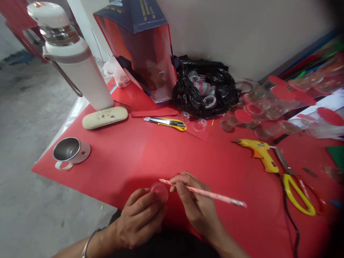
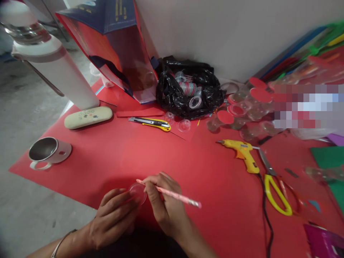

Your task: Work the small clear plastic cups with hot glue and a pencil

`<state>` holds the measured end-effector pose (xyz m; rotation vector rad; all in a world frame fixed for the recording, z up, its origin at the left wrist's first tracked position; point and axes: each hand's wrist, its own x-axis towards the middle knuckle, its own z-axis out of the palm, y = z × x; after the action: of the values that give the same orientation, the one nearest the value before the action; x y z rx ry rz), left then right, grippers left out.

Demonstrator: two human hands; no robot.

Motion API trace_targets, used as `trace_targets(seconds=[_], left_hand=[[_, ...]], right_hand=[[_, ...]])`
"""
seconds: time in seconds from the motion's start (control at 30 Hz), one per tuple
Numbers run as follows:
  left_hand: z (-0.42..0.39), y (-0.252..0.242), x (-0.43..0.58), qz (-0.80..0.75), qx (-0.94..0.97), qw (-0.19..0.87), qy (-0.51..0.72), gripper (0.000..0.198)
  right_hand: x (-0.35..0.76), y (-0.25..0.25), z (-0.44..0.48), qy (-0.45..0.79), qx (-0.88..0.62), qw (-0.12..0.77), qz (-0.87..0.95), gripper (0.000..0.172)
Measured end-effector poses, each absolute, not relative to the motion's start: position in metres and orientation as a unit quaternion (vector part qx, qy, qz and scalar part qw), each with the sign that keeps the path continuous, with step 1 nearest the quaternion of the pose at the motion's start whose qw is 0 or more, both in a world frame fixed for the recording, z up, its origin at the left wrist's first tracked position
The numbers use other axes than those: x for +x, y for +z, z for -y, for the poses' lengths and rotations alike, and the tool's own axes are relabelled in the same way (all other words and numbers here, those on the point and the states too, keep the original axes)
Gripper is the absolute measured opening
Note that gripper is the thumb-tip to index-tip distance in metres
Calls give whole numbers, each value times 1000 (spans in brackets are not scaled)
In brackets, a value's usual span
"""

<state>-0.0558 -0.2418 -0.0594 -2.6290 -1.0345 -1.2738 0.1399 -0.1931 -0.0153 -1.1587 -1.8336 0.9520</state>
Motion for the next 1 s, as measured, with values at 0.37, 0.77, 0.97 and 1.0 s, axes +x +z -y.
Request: trace_targets(seconds=[0.37,0.77,0.97,1.0], left_hand=[[249,-69,-58,355,-848,59,-389,21],[247,-65,-63,347,-861,65,-367,20],[249,-65,-63,357,-857,54,-367,19],[250,-66,-62,362,-856,53,-364,19]], right_hand=[[98,-11,135,458,-325,184,807,45],[88,-10,127,483,-303,74,818,27],[85,-13,126,470,-296,60,829,26],[85,-13,126,468,-298,63,830,26]])
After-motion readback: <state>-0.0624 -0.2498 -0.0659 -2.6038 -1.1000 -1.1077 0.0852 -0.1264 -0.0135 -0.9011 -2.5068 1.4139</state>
